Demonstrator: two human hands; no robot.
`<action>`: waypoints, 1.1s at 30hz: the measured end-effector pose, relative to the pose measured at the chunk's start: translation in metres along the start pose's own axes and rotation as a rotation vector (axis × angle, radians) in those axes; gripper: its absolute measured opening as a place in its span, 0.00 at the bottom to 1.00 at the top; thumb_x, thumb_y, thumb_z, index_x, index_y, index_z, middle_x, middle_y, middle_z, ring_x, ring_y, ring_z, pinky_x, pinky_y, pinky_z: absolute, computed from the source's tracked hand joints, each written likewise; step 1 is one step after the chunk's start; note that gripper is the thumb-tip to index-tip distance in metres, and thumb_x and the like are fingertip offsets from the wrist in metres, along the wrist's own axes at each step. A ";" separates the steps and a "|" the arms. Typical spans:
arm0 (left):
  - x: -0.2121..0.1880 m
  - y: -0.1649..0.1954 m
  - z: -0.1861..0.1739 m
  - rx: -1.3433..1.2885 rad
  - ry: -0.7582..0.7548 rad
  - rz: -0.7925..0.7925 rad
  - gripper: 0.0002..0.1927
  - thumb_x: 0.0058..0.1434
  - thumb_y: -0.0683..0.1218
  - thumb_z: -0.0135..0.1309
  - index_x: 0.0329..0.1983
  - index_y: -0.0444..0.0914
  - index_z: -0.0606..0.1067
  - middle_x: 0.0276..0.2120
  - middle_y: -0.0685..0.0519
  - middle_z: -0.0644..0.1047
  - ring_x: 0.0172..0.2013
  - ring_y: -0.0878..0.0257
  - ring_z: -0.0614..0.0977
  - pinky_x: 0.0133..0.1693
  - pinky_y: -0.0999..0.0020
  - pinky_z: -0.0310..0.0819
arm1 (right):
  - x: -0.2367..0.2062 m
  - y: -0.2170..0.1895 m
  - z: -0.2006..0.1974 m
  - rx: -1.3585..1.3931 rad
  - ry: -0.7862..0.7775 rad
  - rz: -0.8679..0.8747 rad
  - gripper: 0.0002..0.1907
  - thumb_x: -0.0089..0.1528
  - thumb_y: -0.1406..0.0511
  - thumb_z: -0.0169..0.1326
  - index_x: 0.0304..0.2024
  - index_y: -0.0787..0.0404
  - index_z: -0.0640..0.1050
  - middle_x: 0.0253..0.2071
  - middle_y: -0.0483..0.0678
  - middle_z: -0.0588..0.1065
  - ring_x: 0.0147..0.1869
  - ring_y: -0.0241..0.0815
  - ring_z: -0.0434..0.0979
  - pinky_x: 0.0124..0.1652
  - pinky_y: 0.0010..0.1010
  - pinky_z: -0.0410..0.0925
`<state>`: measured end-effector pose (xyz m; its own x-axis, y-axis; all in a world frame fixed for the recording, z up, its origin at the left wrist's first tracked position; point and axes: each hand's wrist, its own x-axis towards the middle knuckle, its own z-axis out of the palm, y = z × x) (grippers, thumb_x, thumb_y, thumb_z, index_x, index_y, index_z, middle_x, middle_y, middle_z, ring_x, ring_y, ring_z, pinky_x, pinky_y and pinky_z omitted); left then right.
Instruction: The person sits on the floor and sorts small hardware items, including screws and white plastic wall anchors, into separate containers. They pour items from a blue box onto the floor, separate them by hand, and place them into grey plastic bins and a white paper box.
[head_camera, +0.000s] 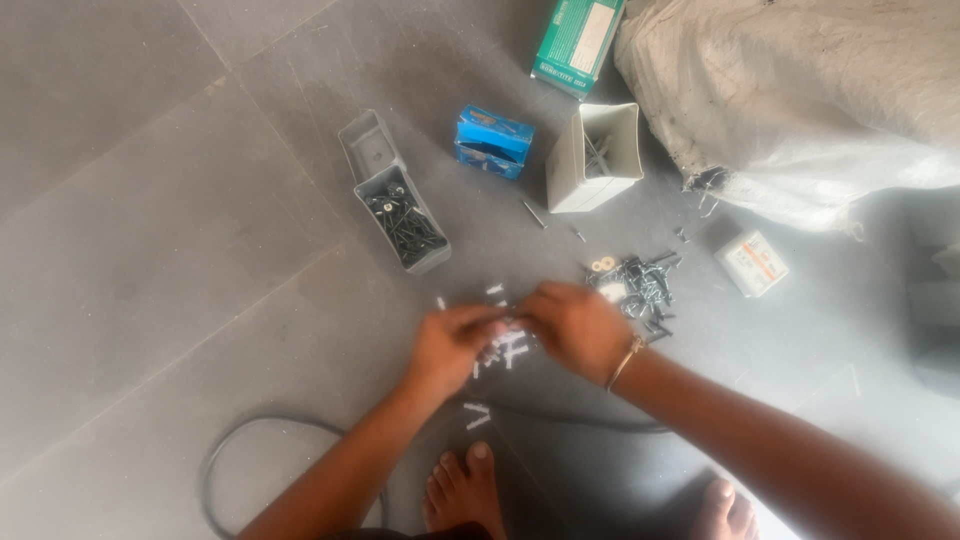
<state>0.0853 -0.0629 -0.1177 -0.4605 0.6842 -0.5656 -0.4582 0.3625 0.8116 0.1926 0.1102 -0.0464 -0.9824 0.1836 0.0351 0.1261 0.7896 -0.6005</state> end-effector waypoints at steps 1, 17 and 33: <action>-0.007 0.003 0.000 0.071 -0.018 0.160 0.14 0.61 0.44 0.61 0.49 0.37 0.82 0.35 0.51 0.83 0.30 0.67 0.80 0.32 0.74 0.76 | 0.001 -0.001 -0.002 0.098 -0.062 0.110 0.04 0.63 0.64 0.60 0.38 0.57 0.82 0.31 0.44 0.79 0.31 0.38 0.79 0.35 0.28 0.74; -0.026 0.019 -0.009 1.219 -0.062 1.225 0.15 0.60 0.47 0.54 0.49 0.46 0.81 0.37 0.53 0.83 0.37 0.60 0.85 0.44 0.60 0.80 | -0.043 0.024 0.003 1.068 -0.521 1.054 0.12 0.68 0.61 0.55 0.39 0.65 0.81 0.25 0.47 0.71 0.22 0.40 0.62 0.18 0.30 0.60; -0.021 0.017 -0.009 1.061 -0.184 0.879 0.08 0.58 0.43 0.57 0.39 0.47 0.83 0.35 0.57 0.84 0.35 0.61 0.84 0.39 0.62 0.79 | -0.054 0.007 0.008 0.715 -0.402 0.642 0.13 0.69 0.57 0.48 0.38 0.58 0.78 0.15 0.34 0.66 0.15 0.30 0.63 0.21 0.25 0.62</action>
<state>0.0802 -0.0771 -0.0937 -0.1502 0.9783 0.1428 0.7541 0.0200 0.6564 0.2453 0.1010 -0.0584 -0.7493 0.1346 -0.6484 0.6591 0.0568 -0.7499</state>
